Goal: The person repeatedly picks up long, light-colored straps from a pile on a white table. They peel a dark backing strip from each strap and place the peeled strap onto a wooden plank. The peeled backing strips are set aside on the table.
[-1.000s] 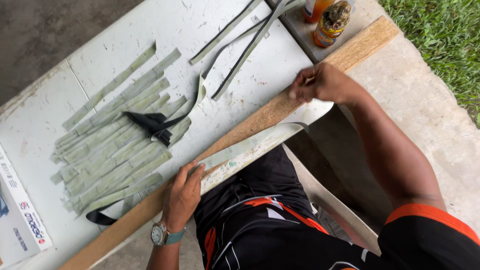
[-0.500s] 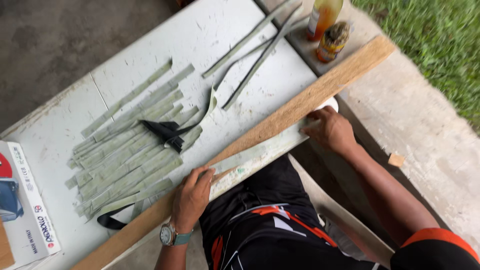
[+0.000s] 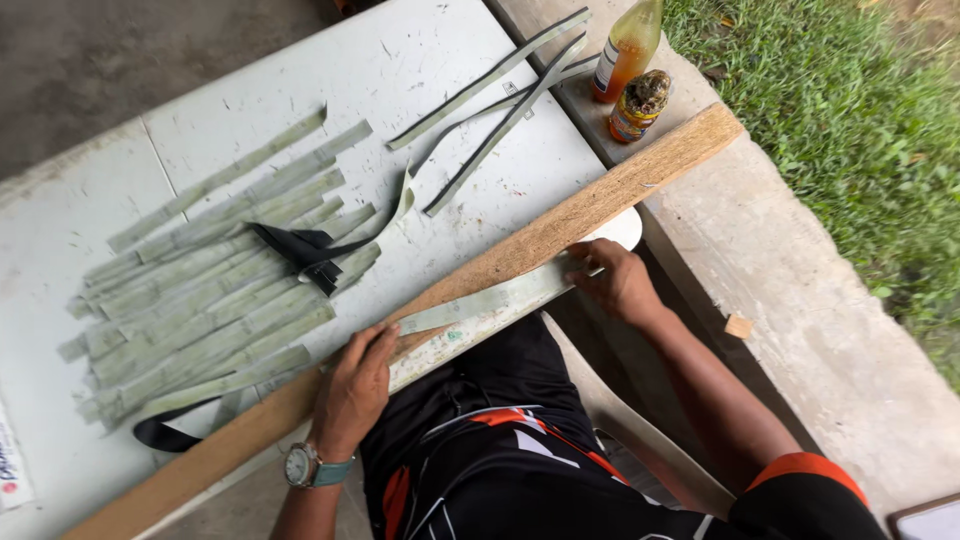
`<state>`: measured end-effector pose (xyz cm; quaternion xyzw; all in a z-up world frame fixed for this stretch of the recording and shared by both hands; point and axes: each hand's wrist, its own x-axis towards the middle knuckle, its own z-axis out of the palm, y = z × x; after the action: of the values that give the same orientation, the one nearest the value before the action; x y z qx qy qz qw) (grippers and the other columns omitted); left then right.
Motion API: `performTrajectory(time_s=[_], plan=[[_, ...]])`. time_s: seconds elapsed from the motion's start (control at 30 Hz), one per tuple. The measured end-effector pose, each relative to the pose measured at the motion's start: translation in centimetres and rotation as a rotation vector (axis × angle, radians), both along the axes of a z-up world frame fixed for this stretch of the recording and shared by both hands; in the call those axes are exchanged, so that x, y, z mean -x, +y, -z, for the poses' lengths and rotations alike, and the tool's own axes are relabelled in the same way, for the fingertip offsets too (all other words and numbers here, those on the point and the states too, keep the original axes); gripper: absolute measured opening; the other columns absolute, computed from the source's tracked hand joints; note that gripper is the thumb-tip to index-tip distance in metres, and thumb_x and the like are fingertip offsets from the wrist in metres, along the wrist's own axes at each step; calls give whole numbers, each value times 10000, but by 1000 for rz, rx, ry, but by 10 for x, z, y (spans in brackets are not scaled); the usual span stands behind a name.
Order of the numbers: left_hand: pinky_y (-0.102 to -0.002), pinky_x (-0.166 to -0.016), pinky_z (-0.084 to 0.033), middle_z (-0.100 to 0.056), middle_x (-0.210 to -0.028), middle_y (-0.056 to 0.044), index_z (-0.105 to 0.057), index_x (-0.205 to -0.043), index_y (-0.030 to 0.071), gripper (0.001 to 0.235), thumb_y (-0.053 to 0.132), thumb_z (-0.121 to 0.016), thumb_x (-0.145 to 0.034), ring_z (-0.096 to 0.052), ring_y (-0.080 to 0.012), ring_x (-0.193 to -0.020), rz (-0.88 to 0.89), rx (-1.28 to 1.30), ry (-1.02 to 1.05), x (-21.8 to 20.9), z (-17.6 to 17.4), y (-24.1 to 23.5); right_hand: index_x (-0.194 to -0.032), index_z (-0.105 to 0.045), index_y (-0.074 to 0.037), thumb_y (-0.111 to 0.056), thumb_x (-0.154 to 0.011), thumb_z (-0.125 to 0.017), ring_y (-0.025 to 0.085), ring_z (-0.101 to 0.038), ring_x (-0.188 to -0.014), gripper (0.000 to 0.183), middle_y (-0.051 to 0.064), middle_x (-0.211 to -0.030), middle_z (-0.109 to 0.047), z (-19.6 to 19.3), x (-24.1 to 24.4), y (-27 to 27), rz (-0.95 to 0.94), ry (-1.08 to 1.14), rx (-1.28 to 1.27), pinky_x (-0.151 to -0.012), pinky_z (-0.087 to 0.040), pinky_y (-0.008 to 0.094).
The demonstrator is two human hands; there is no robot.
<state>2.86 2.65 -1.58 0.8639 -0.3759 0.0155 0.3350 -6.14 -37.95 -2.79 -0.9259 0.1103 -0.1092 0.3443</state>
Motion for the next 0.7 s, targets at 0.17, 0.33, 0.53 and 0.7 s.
performTrajectory(time_s=[0.17,0.33,0.53,0.7], plan=[[-384,-865,-607,-667,-1260,-153,-649,-1273,30,329,16,-575,-952,-708,-339,-1093,-35,26,-49,-1,-3,8,-977,-750,-60,-154,-835,-785,289,-700,-855,174,120,-996,-672,4,3,5,-102,-2,97,-766,-578,392],[-376,-793,-615,-693,-1197,-130,-675,-1217,21,282,42,-600,-946,-732,-319,-993,-145,-14,-64,-1,-4,27,-1190,-679,-58,-162,-842,-768,247,-706,-854,374,100,-970,-678,-2,1,-2,-48,125,-20,-790,-581,370],[-382,-794,-616,-710,-1157,-114,-703,-1086,24,157,47,-636,-946,-735,-314,-983,-207,18,-39,5,-3,41,-906,-695,-16,-84,-739,-836,234,-687,-808,229,123,-957,-639,-6,3,-8,-81,148,51,-703,-571,355],[-372,-847,-609,-713,-1135,-110,-710,-1074,10,122,31,-680,-957,-732,-296,-1006,-225,81,-213,6,-3,38,-895,-713,-40,-142,-799,-870,150,-632,-728,210,50,-794,-716,-31,-3,-39,-32,275,-219,-658,-518,311]])
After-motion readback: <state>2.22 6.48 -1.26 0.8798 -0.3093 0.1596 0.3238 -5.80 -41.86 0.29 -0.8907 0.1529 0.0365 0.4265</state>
